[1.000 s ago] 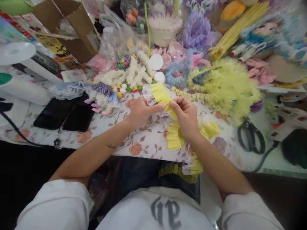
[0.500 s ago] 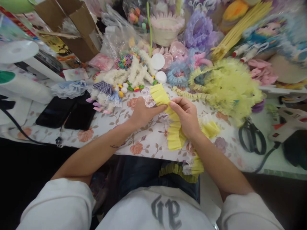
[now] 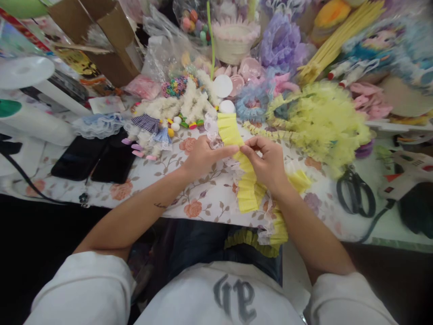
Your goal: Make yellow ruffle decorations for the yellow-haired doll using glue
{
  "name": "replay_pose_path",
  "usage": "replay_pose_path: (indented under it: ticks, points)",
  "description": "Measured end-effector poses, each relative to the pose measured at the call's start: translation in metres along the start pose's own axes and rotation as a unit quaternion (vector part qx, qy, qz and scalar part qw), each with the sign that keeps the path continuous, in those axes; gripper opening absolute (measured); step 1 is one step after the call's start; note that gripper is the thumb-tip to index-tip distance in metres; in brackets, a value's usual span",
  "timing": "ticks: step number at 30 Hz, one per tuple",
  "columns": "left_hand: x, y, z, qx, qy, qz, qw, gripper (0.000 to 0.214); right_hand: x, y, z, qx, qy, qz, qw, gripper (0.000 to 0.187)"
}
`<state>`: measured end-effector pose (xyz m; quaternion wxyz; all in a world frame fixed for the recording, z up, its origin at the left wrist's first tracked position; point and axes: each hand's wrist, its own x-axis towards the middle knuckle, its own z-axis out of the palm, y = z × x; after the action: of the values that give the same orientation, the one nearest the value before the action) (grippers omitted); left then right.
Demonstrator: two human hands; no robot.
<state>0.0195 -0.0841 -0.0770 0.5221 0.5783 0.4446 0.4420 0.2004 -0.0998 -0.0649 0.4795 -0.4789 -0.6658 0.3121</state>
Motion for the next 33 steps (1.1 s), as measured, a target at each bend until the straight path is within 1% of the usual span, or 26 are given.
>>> replay_pose_path:
  ticks: [2, 4, 7, 9, 12, 14, 16, 20, 25, 29, 33]
  points:
    - [0.002, -0.003, 0.0, -0.061, -0.006, -0.009, 0.998, 0.026, 0.0, -0.001, 0.001, 0.012, -0.016, 0.009, 1.0, 0.019]
    - [0.003, -0.002, 0.001, -0.08, 0.006, 0.0, 0.997, 0.026, -0.001, -0.001, 0.003, 0.034, -0.029, 0.027, 0.999, 0.02]
    - [0.0, 0.002, 0.003, -0.049, 0.03, 0.016, 0.998, 0.031, -0.003, 0.0, 0.006, 0.063, -0.034, 0.052, 0.996, 0.022]
    - [-0.002, 0.006, 0.003, -0.024, 0.037, 0.023, 0.999, 0.032, -0.003, 0.002, 0.007, 0.064, -0.031, 0.058, 0.996, 0.022]
    - [-0.004, 0.009, 0.003, 0.029, 0.036, 0.031, 0.998, 0.035, -0.004, 0.004, 0.01, 0.041, -0.014, 0.047, 0.998, 0.02]
    - [-0.004, 0.011, 0.003, 0.073, 0.039, 0.025, 0.996, 0.037, -0.004, 0.005, 0.011, 0.023, 0.005, 0.033, 0.999, 0.019]
    - [-0.004, 0.012, 0.004, 0.094, 0.048, 0.014, 0.994, 0.038, -0.004, 0.006, 0.013, 0.007, 0.018, 0.02, 1.0, 0.018]
    - [-0.003, 0.011, 0.005, 0.079, 0.06, -0.003, 0.995, 0.035, -0.004, 0.008, 0.017, -0.01, 0.022, -0.001, 1.0, 0.018]
    - [-0.002, 0.01, 0.006, 0.064, 0.035, 0.028, 0.997, 0.038, -0.004, 0.01, 0.02, -0.02, 0.039, -0.019, 0.999, 0.017]
    - [-0.002, 0.009, 0.009, 0.092, 0.066, 0.056, 0.992, 0.04, -0.002, 0.008, 0.022, 0.0, 0.052, -0.027, 0.998, 0.019]
    - [-0.002, 0.007, 0.013, 0.104, 0.097, 0.079, 0.987, 0.038, -0.001, 0.005, 0.023, 0.025, 0.05, -0.007, 0.998, 0.018]
